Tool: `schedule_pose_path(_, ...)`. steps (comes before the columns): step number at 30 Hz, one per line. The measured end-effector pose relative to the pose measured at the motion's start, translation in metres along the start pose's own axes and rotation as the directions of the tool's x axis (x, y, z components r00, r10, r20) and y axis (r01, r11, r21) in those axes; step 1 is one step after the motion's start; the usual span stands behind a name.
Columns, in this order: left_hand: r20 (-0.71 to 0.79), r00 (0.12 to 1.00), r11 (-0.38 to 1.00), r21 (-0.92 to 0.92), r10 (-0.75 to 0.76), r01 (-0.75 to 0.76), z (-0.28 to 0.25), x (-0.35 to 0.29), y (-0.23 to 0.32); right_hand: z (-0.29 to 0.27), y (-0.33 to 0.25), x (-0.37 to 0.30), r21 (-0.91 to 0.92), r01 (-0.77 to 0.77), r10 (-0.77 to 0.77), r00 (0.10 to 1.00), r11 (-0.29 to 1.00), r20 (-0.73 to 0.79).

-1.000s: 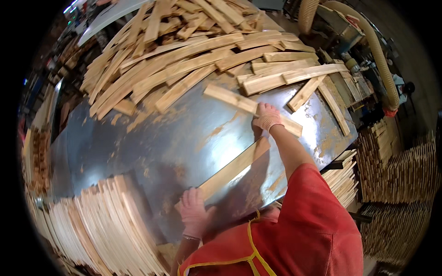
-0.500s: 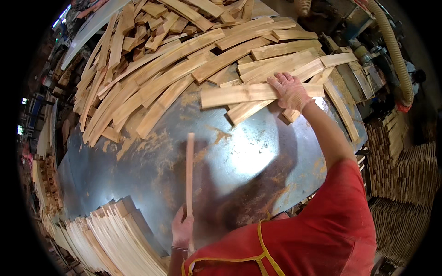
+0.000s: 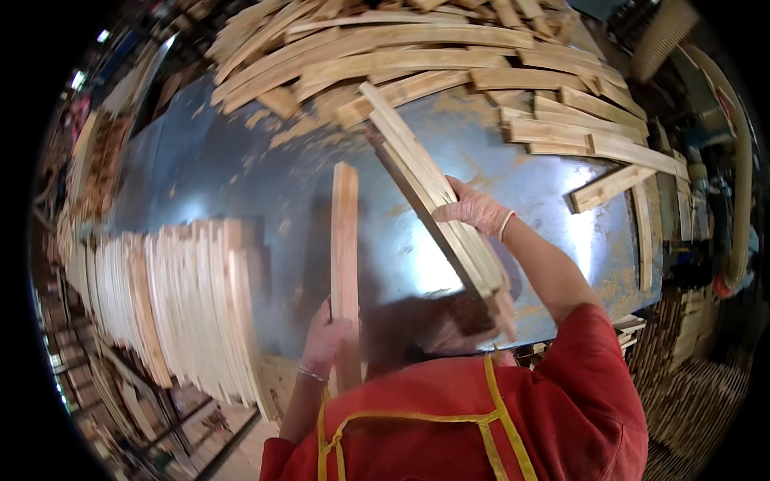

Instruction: The person picks up individual wooden planks from a large pile on a metal table and stacks them neatly on the left side. The person handles the planks by hand, aligning them into a growing stack while another worker is visible in the background.

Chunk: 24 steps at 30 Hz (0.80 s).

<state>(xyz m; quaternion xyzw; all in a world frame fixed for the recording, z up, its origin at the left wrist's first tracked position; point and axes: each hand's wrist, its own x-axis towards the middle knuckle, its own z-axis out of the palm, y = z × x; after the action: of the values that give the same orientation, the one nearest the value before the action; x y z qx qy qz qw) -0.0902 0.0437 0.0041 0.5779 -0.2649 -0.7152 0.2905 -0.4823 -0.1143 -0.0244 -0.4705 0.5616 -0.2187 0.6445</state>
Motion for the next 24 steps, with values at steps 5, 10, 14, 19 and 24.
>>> schedule_pose_path(5, -0.172, 0.78, 0.156, 0.983, 0.601, 0.096, -0.122, -0.031, -0.064, 0.117, -0.02, 0.013, 0.469, 0.033, -0.079, 0.994, 0.883, 0.08)
schedule_pose_path(10, -0.355, 0.607, -0.09, 0.81, 0.711, 0.58, -0.2, -0.079, -0.047, 0.203, -0.03, 0.036, 0.59, 0.033, -0.045, 0.999, 0.807, 0.007)
schedule_pose_path(14, -0.209, 0.855, 0.325, 0.944, 0.474, 0.051, -0.167, -0.06, -0.017, 0.27, -0.028, 0.047, 0.733, 0.001, 0.046, 0.998, 0.681, -0.044)
schedule_pose_path(19, -0.222, 0.962, 0.747, 0.664, 0.157, 0.032, -0.115, -0.009, -0.01, 0.292, 0.001, 0.052, 0.905, -0.291, 0.155, 0.955, 0.31, 0.254)
schedule_pose_path(24, -0.217, 0.941, 0.709, 0.704, 0.261, -0.034, -0.127, 0.014, -0.024, 0.234, 0.13, 0.116, 0.588, -0.525, -0.173, 0.818, -0.616, 0.549)
